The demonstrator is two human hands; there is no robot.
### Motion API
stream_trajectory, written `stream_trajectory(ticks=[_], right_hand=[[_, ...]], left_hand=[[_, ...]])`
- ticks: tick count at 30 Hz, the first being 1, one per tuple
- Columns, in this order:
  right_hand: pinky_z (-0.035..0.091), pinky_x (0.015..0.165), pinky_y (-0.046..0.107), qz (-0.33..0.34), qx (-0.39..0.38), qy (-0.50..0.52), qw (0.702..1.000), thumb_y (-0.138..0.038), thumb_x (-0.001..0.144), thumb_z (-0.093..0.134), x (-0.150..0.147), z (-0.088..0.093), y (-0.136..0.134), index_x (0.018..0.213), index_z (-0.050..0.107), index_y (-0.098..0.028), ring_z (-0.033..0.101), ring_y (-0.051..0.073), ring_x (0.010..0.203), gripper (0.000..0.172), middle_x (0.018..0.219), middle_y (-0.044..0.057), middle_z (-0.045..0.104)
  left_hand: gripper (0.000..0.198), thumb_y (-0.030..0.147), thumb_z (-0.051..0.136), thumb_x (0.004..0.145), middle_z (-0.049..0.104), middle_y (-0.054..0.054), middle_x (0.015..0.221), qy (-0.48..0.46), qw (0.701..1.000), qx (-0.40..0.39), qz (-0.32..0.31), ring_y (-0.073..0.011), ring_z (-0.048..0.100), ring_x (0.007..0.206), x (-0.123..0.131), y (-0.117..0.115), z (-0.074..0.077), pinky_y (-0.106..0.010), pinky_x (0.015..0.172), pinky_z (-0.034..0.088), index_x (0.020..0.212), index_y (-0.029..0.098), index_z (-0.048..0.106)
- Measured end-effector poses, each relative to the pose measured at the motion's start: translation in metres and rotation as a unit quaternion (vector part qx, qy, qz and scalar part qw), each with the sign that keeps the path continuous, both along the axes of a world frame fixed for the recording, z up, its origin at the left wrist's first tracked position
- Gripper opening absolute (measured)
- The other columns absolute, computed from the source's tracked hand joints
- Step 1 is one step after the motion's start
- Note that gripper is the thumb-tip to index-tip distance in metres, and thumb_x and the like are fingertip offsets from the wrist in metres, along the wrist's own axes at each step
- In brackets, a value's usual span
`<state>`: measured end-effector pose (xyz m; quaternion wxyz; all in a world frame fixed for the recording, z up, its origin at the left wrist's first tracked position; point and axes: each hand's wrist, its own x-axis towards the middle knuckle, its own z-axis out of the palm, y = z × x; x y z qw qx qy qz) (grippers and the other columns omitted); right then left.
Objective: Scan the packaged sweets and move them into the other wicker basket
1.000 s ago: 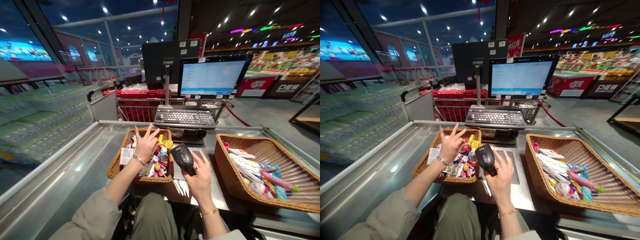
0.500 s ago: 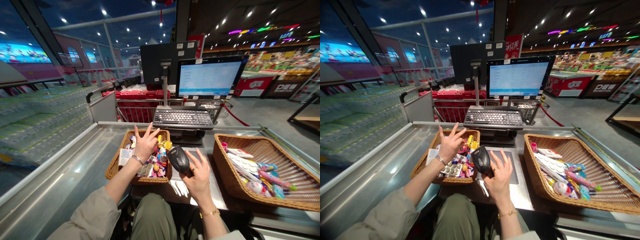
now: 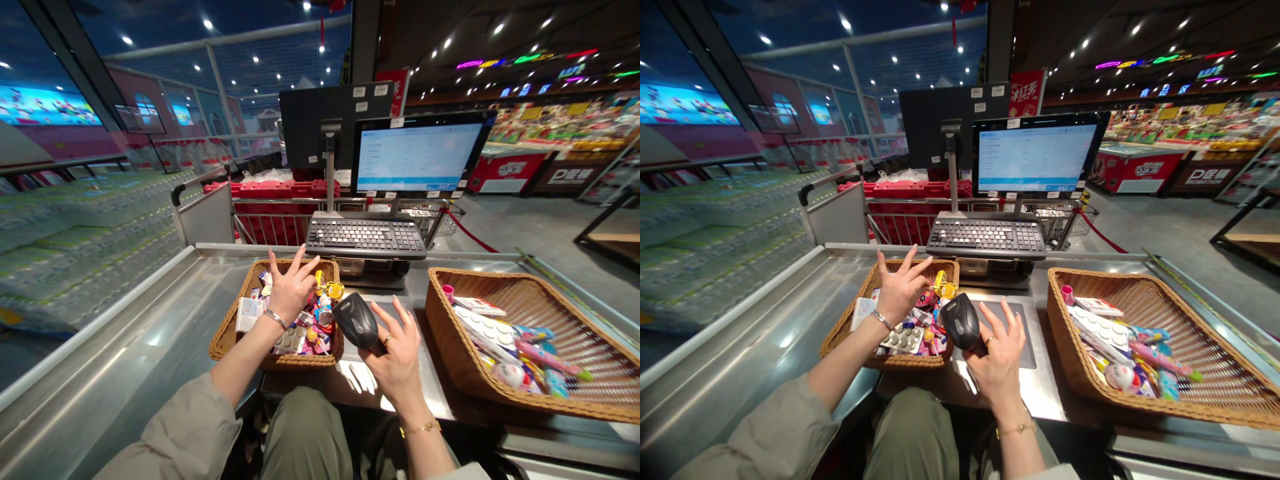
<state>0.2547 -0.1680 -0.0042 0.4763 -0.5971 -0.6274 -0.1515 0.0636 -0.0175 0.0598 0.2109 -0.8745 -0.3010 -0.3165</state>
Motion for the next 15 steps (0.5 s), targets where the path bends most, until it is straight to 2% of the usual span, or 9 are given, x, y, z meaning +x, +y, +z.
stream_trajectory(ticks=[9,15], right_hand=[[0.030,0.110,0.063,0.001,-0.003,-0.001,1.000,-0.020,0.076,0.063,0.0006,0.0013,-0.0013,0.096,0.068,-0.022,0.040,0.036,0.138,0.021,0.125,0.006,0.067],[0.029,0.111,0.064,0.002,-0.003,0.001,1.000,-0.020,0.076,0.063,0.0019,0.0005,-0.0011,0.095,0.068,-0.022,0.039,0.035,0.139,0.020,0.125,0.007,0.067]], left_hand=[[0.019,0.020,0.057,0.092,0.062,-0.001,0.134,-0.005,1.000,-0.014,-0.005,-0.0358,0.038,0.141,0.0017,0.0004,0.0007,-0.079,0.107,-0.015,0.075,0.022,0.066],[0.019,0.019,0.058,0.092,0.063,0.000,0.134,-0.001,1.000,0.002,-0.002,-0.0353,0.039,0.140,0.0031,0.0006,0.0013,-0.077,0.108,-0.017,0.074,0.022,0.065]])
